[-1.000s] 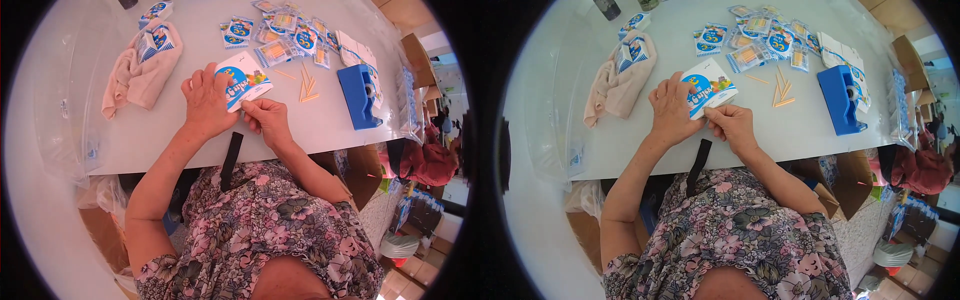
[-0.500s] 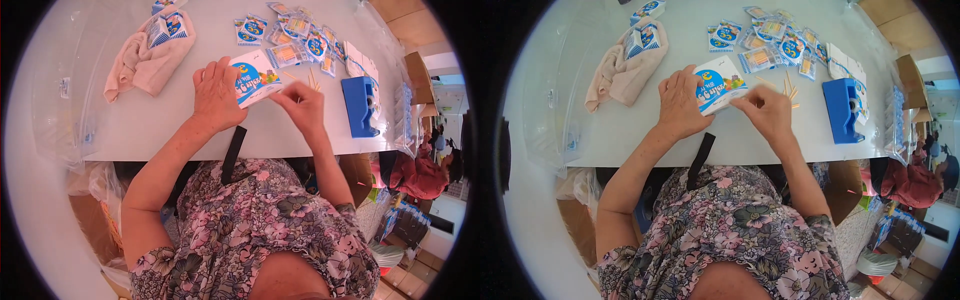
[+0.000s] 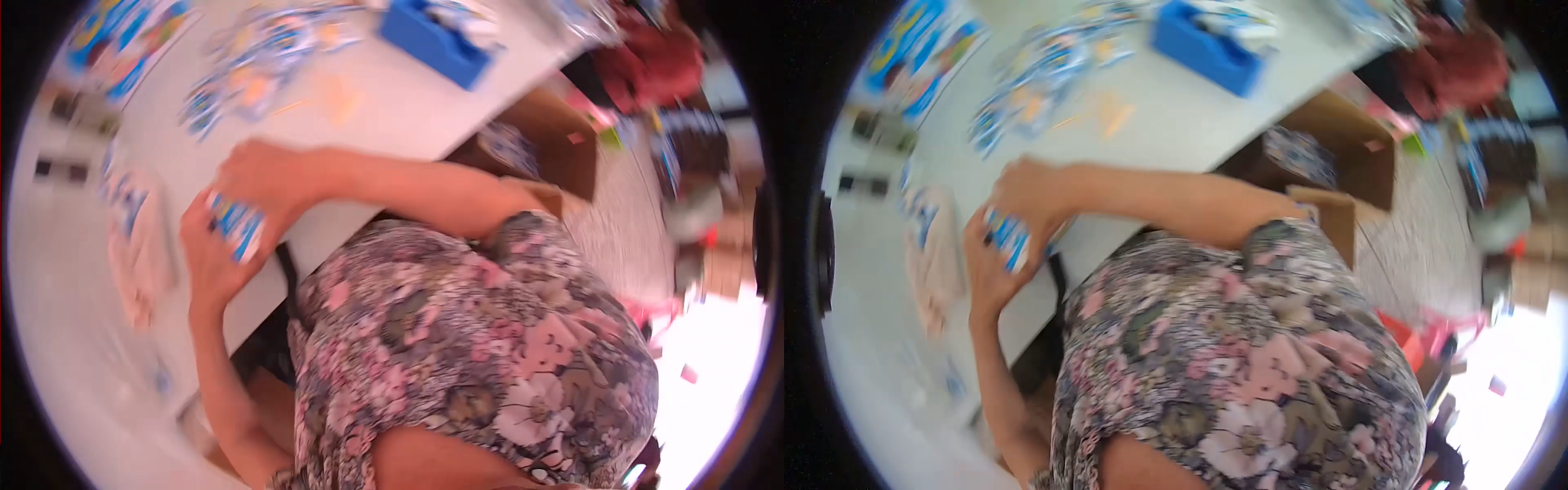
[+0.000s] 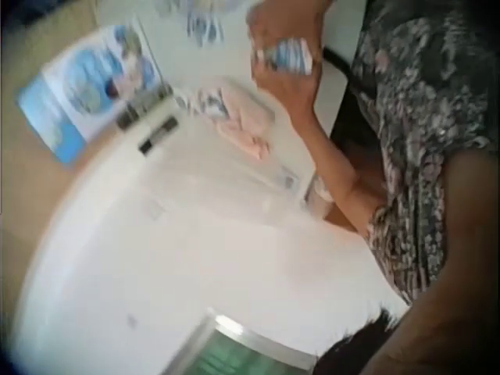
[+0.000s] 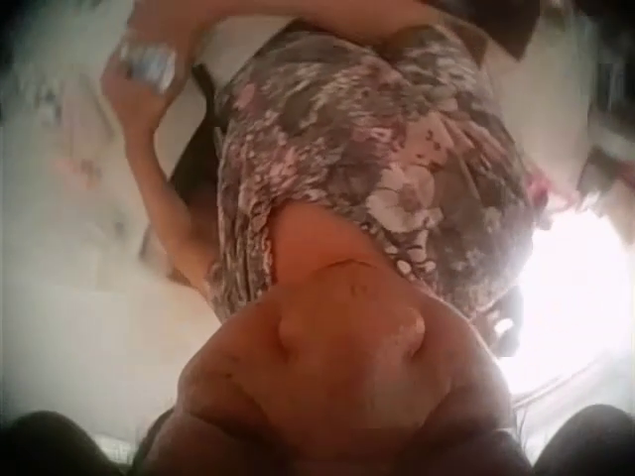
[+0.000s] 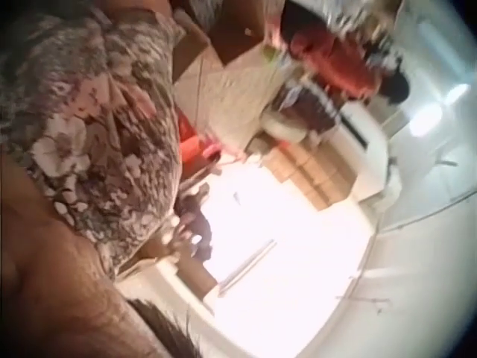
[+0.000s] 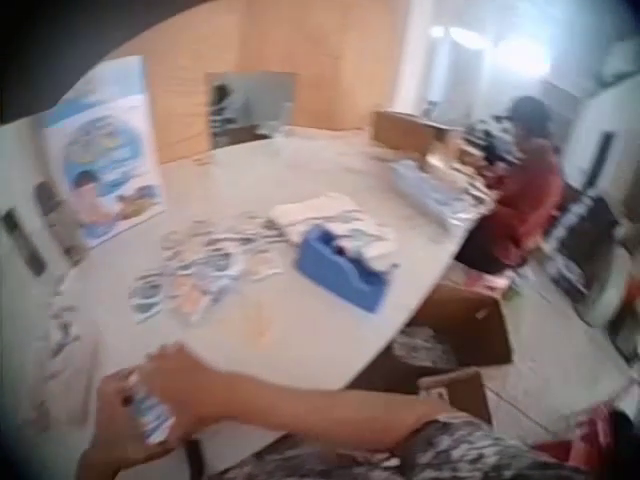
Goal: Gathering stickers, placing them into small plastic bags, and then packing those bags into cardboard boxes.
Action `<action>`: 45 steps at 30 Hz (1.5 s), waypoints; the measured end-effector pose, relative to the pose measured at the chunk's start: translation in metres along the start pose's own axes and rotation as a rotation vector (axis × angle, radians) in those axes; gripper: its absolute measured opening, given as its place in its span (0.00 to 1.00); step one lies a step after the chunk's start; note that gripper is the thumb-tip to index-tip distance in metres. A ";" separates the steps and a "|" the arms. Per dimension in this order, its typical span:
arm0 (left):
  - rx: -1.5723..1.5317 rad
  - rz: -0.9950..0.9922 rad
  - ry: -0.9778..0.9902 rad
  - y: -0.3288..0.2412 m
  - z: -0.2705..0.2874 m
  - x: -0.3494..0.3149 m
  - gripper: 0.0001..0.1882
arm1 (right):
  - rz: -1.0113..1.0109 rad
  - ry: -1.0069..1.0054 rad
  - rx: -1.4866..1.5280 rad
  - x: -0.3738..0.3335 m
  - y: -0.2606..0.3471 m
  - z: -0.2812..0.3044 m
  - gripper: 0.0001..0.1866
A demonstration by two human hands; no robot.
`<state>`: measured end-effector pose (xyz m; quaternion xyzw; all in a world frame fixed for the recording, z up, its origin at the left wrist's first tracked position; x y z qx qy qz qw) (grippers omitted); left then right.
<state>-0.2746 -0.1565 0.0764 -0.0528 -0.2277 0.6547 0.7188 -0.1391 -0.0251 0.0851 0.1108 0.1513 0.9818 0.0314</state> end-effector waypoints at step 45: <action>-0.325 -0.443 0.364 -0.137 -0.124 0.087 0.20 | -2.205 -0.004 0.227 -0.492 0.117 -0.218 0.63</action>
Point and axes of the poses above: each hand's wrist, its own x-axis towards the middle knuckle, its own z-axis out of the back of the hand, y = z × x, the point moved 2 cm from there along x, towards the middle knuckle, and after that the axes turned 3 degrees about -x, right-handed, at the moved point
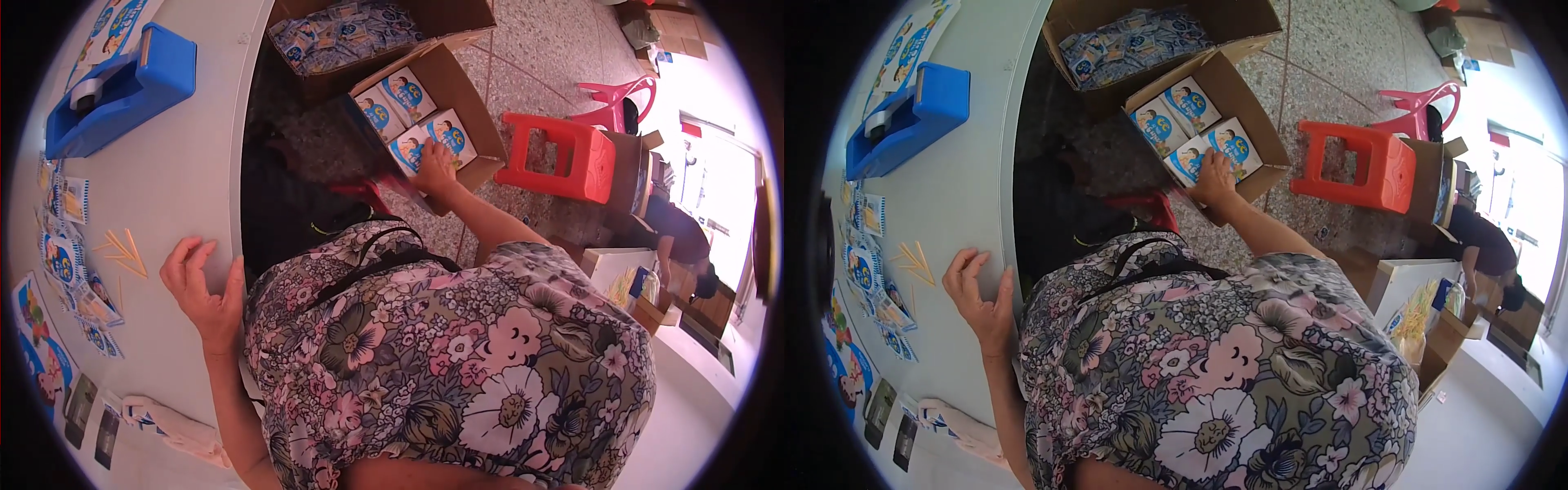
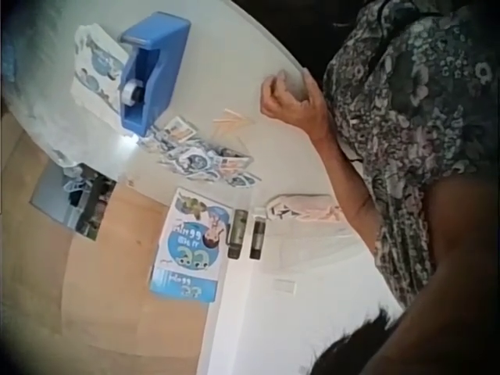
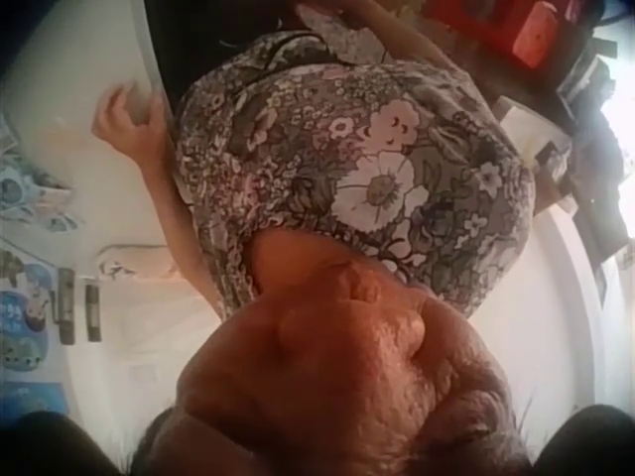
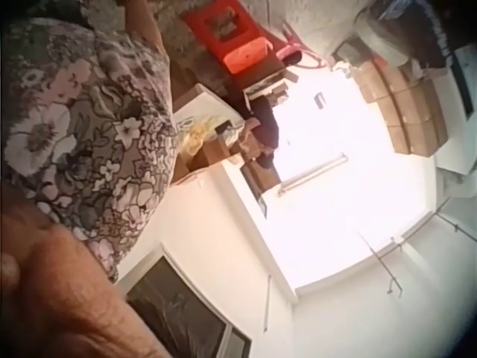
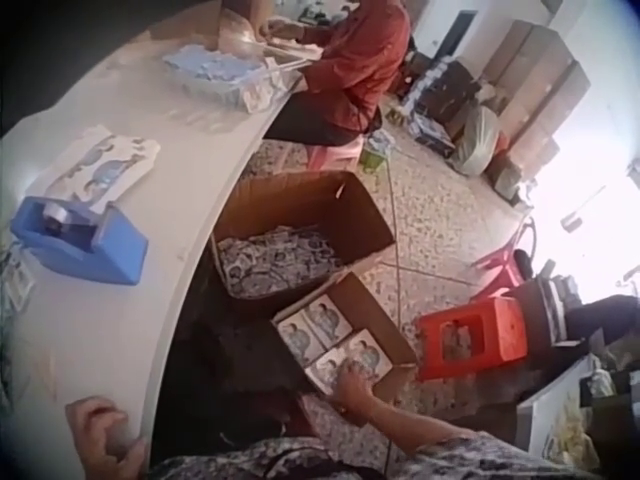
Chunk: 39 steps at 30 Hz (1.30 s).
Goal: Gathering stickers, placing them into small plastic bags, and then packing those bags into cardboard boxes.
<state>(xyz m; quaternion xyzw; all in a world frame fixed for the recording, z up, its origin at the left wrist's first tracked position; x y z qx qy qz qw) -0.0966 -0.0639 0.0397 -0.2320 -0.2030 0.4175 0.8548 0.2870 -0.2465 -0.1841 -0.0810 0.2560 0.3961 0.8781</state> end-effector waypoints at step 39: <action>-0.096 -0.042 -0.202 -0.007 0.018 -0.021 0.20 | 1.389 -0.471 0.051 0.112 0.472 0.370 0.37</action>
Point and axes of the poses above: each hand's wrist, its own x-axis towards the middle knuckle, its own z-axis out of the back of the hand, y = z × x, the point moved 2 cm from there along x, towards the middle knuckle, and after that the axes turned 3 degrees about -x, right-handed, at the moved point
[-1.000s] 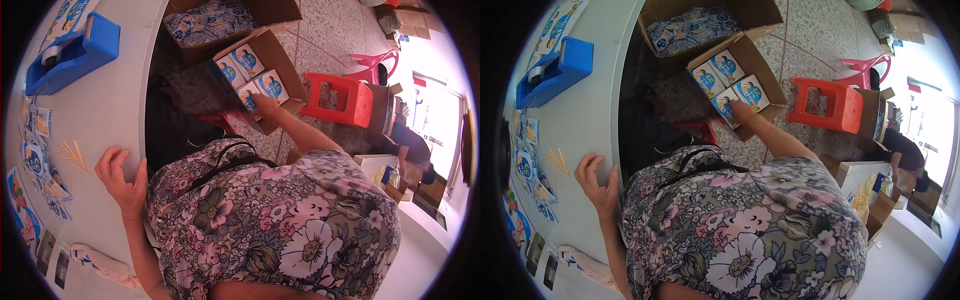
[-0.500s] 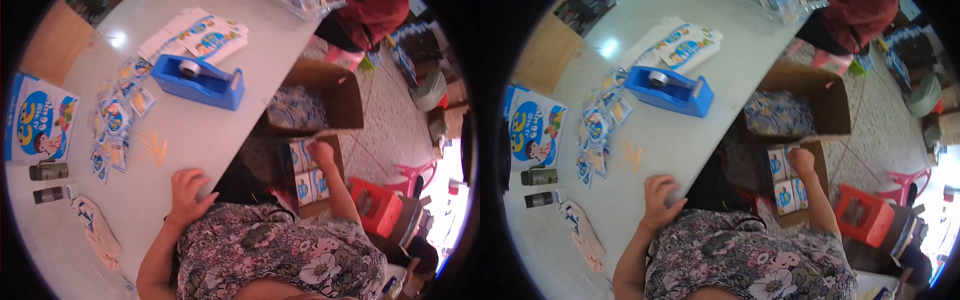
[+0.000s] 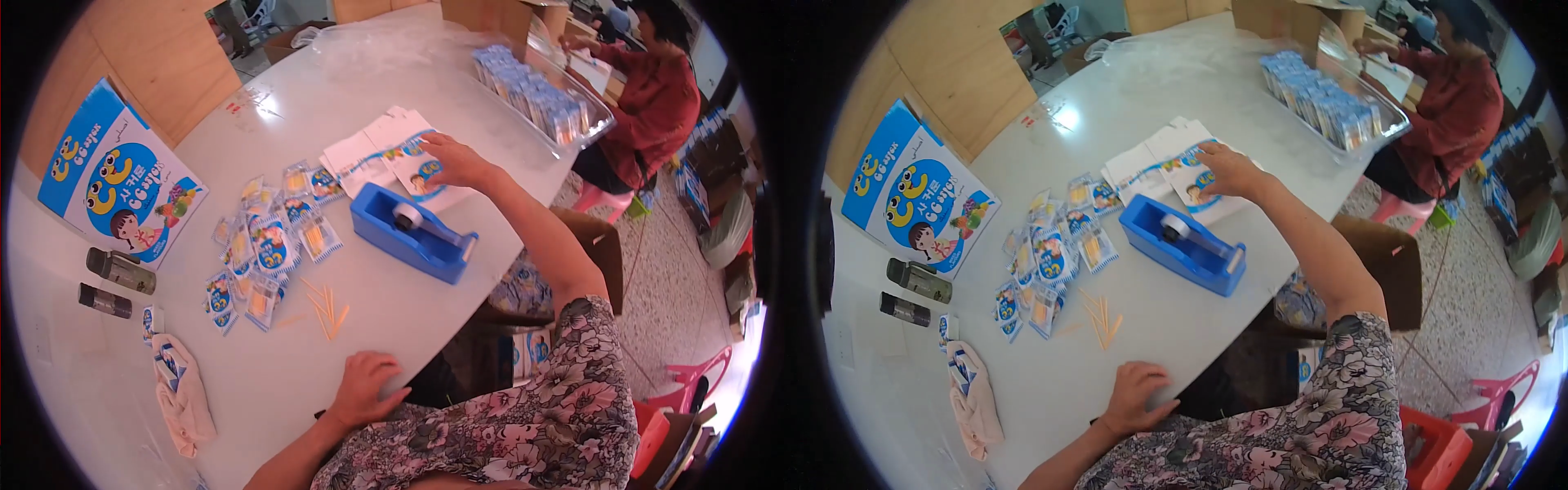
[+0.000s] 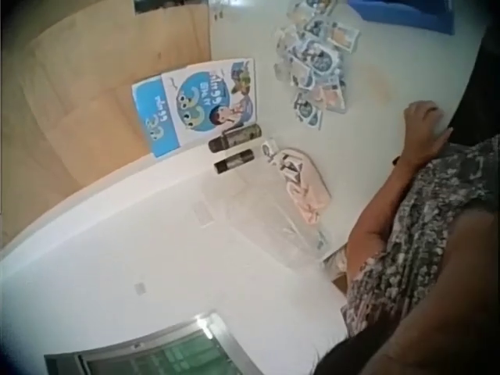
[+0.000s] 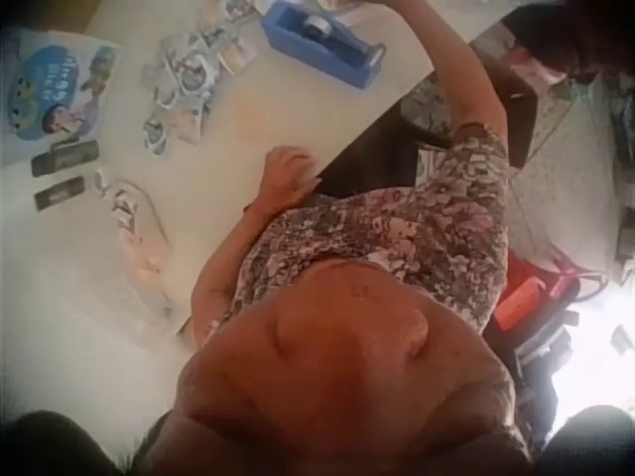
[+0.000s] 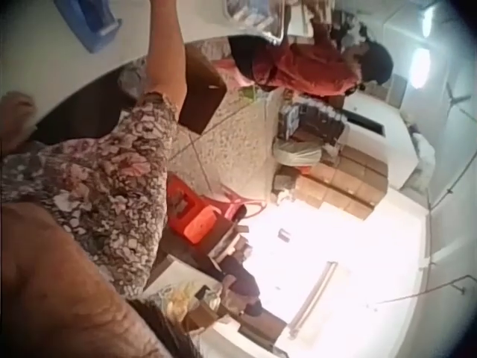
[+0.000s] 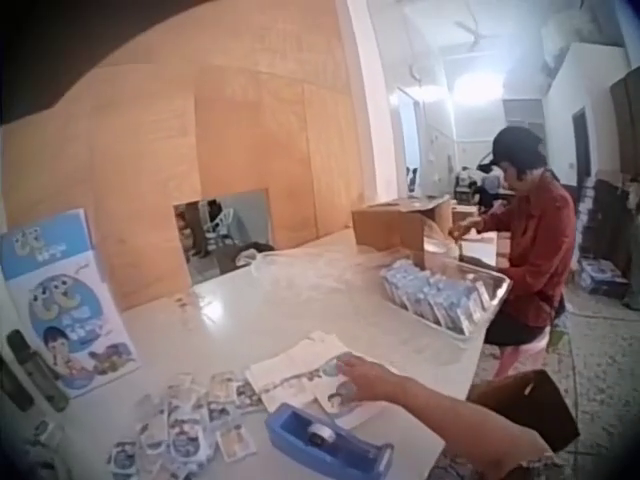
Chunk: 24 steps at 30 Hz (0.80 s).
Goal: Gathering stickers, placing them into small plastic bags, and then packing those bags into cardboard boxes.
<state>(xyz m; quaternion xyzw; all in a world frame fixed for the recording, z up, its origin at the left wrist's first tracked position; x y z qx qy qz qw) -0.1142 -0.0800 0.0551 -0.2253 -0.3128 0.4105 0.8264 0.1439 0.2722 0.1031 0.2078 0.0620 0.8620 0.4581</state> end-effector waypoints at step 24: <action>-0.116 0.029 0.047 0.039 -0.032 -0.031 0.19 | -0.032 0.629 -0.345 0.124 -0.003 -0.029 0.70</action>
Point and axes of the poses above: each hand's wrist, its own x-axis towards the middle knuckle, its own z-axis out of the back of the hand, y = z × x, the point moved 2 cm from there along x, towards the middle knuckle, and after that the axes turned 3 degrees about -x, right-handed, at the moved point
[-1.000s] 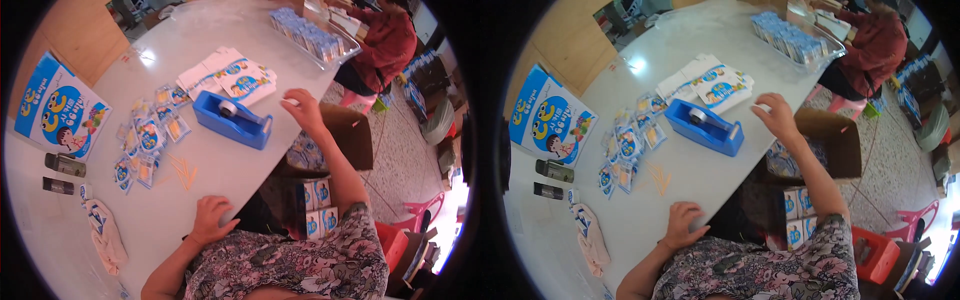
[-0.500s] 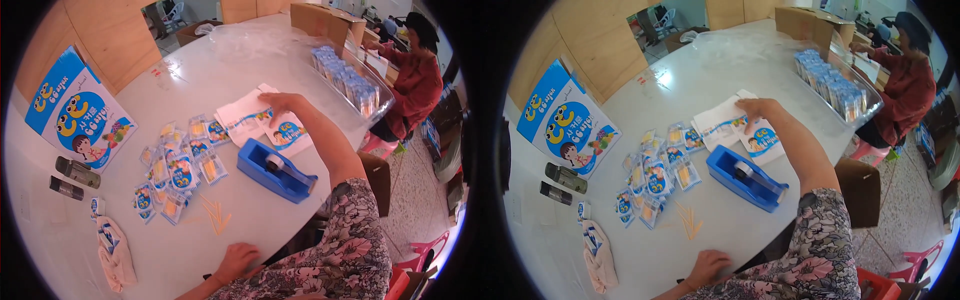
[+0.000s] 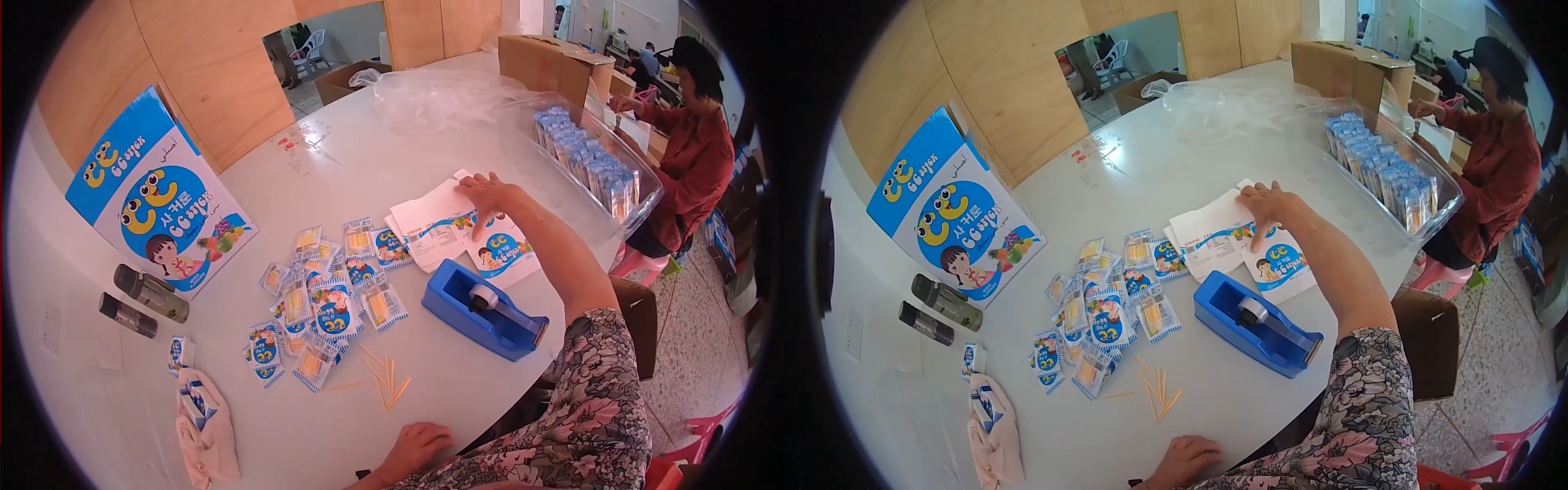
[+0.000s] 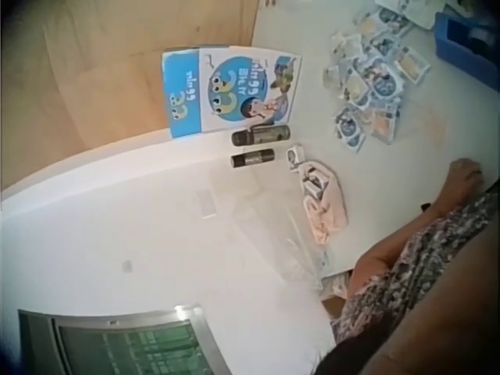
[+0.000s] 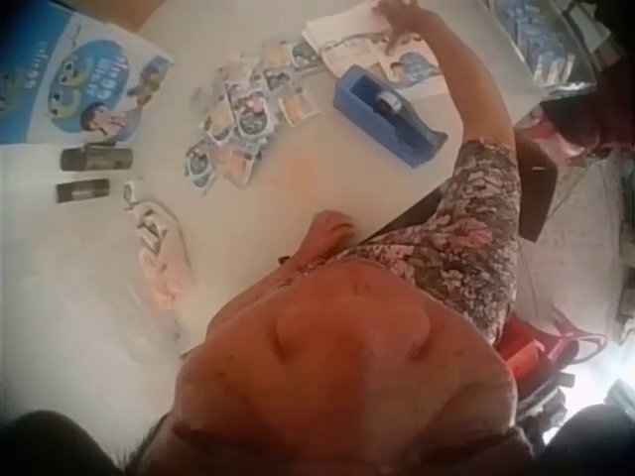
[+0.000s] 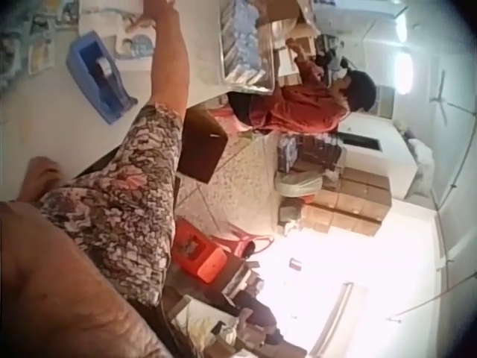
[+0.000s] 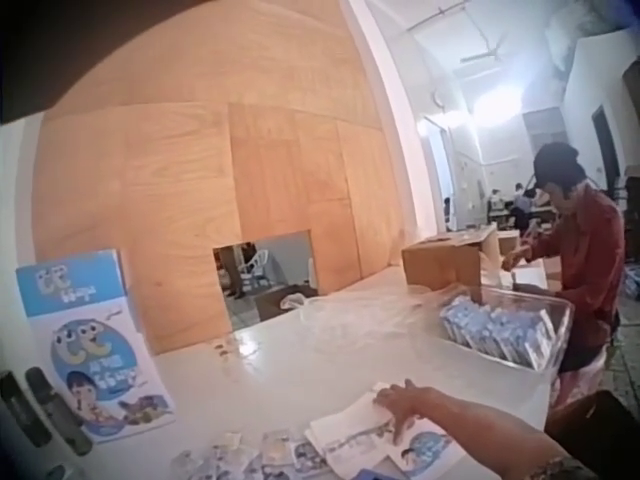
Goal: Gathering stickers, placing them into small plastic bags, and then packing those bags into cardboard boxes.
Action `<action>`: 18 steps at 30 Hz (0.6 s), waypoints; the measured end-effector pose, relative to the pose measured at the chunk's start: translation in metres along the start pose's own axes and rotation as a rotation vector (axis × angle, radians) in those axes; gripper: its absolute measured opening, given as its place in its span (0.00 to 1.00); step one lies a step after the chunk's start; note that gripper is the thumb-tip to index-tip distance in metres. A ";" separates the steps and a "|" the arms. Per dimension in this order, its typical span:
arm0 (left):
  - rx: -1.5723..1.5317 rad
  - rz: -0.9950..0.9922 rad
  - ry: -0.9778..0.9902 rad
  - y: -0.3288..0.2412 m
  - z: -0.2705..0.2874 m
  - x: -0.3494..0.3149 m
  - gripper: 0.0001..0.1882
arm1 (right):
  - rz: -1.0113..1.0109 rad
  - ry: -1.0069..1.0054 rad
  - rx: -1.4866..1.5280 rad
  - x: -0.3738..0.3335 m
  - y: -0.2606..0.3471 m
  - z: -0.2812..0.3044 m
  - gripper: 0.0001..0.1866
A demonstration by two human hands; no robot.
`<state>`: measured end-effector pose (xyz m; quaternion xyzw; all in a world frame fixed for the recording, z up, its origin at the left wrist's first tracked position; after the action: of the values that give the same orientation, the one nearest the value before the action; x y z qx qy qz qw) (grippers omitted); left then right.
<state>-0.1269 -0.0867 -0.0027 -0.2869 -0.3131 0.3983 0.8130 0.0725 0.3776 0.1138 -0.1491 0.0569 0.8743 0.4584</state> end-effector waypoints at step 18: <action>-0.039 0.062 0.150 0.007 0.006 -0.004 0.20 | 0.077 -0.542 -0.040 -0.025 -0.023 0.005 0.38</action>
<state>-0.1364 -0.0852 -0.0053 -0.3411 -0.2499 0.3945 0.8158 0.1034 0.3722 0.1267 0.0837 -0.0795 0.9000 0.4203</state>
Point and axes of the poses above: each hand's wrist, its own x-axis towards the middle knuckle, its own z-axis out of the back of the hand, y = z × x, the point moved 2 cm from there along x, towards the middle knuckle, and after that the axes turned 3 degrees about -x, right-handed, at the moved point
